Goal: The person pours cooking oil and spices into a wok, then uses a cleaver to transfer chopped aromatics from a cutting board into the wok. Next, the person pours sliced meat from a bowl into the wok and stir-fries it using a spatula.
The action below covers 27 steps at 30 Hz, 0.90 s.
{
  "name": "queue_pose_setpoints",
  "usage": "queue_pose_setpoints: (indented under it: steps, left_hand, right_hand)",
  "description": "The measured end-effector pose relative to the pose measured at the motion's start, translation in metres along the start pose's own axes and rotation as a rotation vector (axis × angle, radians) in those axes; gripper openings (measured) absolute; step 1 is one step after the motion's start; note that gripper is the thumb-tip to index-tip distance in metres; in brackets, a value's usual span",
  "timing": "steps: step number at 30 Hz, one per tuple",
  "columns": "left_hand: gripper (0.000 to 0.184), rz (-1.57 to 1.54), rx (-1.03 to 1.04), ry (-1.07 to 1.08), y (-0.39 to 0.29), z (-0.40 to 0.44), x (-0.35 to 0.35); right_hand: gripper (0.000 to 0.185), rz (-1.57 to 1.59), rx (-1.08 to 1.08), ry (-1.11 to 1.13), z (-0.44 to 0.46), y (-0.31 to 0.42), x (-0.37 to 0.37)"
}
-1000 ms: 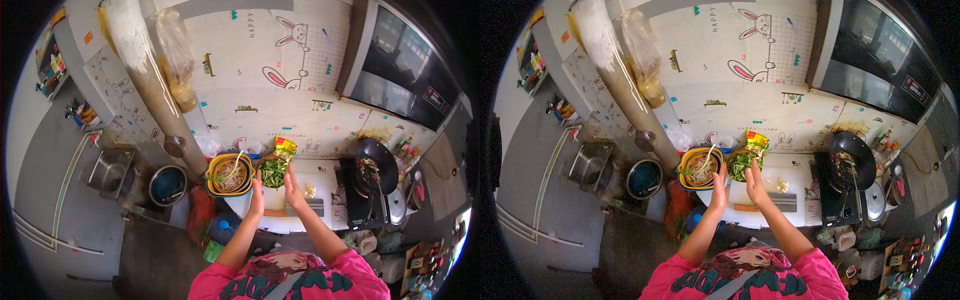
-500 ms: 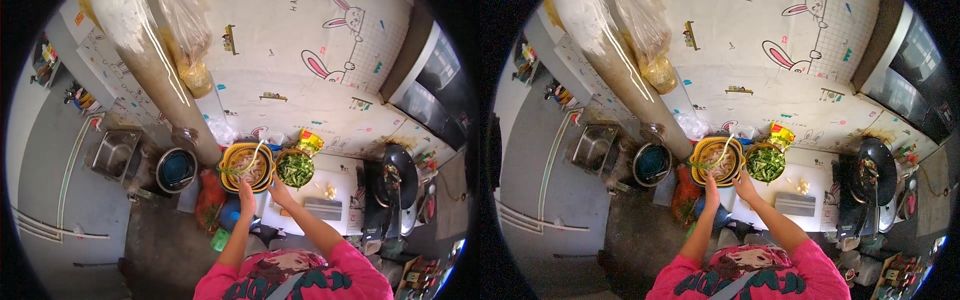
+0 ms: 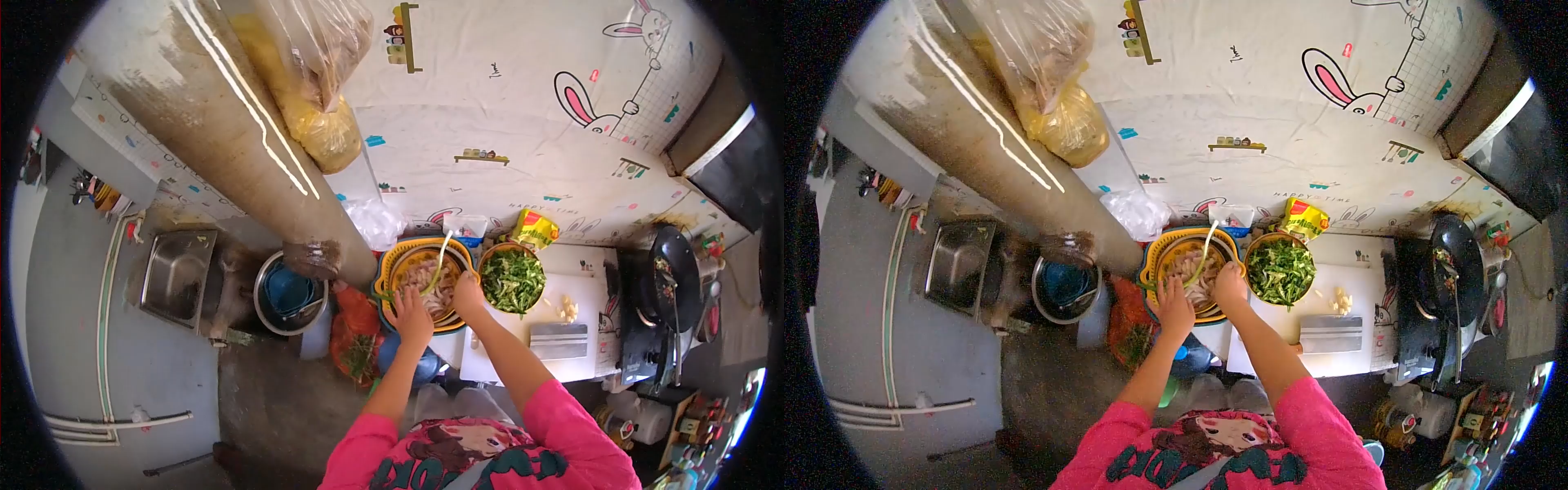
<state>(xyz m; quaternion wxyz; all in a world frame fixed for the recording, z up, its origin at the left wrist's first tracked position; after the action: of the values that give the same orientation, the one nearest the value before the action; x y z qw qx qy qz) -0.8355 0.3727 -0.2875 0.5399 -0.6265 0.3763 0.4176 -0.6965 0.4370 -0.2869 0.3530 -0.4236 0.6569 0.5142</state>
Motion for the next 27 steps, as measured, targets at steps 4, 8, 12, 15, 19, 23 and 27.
queue_pose_setpoints:
  steps: [4, 8, 12, 15, 19, 23, 27]
  left_hand:
    - [0.050, 0.073, 0.042, -0.072, 0.005, 0.003, -0.005]
    - [0.039, 0.081, 0.083, -0.121, 0.004, 0.007, -0.012]
    - [0.033, 0.063, 0.093, -0.197, 0.006, 0.011, -0.022]
    - [0.030, 0.104, 0.111, -0.067, 0.011, 0.014, -0.018]
    - [0.017, -0.015, 0.208, -0.135, 0.002, 0.011, -0.036]
    - [0.016, -0.147, 0.358, -0.304, -0.031, -0.009, -0.083]
    - [0.018, -0.287, 0.506, -0.383, -0.075, -0.031, -0.115]
  right_hand:
    - [0.029, -0.125, 0.042, 0.045, 0.013, 0.002, -0.001]
    - [0.024, -0.055, 0.123, 0.066, 0.023, -0.011, 0.009]
    - [0.020, 0.090, 0.060, -0.064, 0.021, -0.008, 0.001]
    - [0.020, 0.241, 0.072, -0.018, 0.018, -0.010, -0.006]
    - [0.024, 0.305, 0.093, -0.031, 0.004, -0.010, -0.022]
    - [0.029, 0.461, 0.010, -0.160, -0.023, -0.036, -0.041]
    - [0.031, 0.541, 0.045, -0.312, -0.073, -0.067, -0.100]
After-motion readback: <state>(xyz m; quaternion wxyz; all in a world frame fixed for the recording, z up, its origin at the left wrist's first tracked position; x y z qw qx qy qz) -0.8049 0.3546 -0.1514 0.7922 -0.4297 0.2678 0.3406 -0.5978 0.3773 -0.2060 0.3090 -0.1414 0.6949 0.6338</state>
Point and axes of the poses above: each hand's wrist, its own z-axis towards the middle knuckle, its own x-axis out of the palm, y = z × x, the point moved 8 cm from there along z, towards the middle knuckle, and after that the axes turned 1 degree about -y, right-handed, at the moved point
